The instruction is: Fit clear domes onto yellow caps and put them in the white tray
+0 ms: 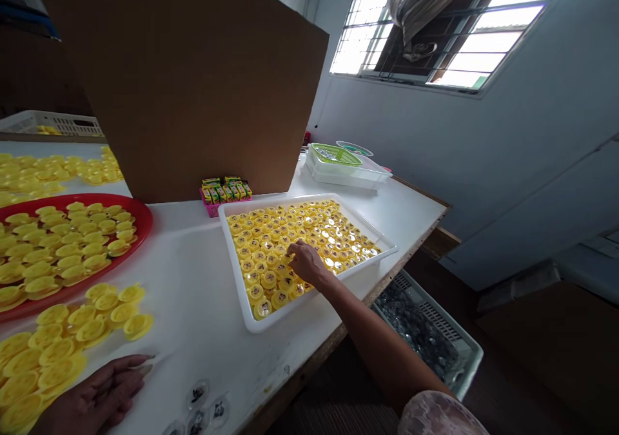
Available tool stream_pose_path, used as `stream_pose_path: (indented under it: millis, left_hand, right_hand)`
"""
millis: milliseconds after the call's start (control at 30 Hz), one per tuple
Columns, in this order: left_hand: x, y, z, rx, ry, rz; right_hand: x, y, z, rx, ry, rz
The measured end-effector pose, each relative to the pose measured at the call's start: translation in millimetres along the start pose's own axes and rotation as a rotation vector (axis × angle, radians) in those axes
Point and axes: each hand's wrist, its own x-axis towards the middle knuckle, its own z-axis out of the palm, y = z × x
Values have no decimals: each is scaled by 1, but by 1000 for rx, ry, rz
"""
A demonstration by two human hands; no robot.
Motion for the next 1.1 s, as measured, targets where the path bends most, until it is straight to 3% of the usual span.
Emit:
stream_pose_path:
  millis: [100,200,267,367,467,600,733,933,1100]
  left_hand:
    - [-4,2,1,-11,-14,44]
    - [-10,7,-1,54,-40,126]
    - [-12,15,-4,178,91,273]
    - [-10,29,-11,394,380,617]
    - [-5,39,-17,560,445,813]
    - [-4,37,-23,528,489,751]
    - [-8,27,-28,448,500,651]
    - [-14,26,-30,460,440,612]
    - [-17,27,-27,562,265,670]
  right_hand:
    - [-8,-13,-12,4,14,-40]
    - [-19,-44,-24,-4,107,-127]
    - [-28,-74,-26,39,114,-218]
    - [-41,-128,-16,197,25,-365]
    - [-45,-179,9,336,-78,-432]
    - [-28,-227,49,349,-125,-369]
    - [-4,-252,73,247,-173,-356]
    - [-2,-255,82,240,-283,-411]
    - [-24,-238,66,383,-336,-533]
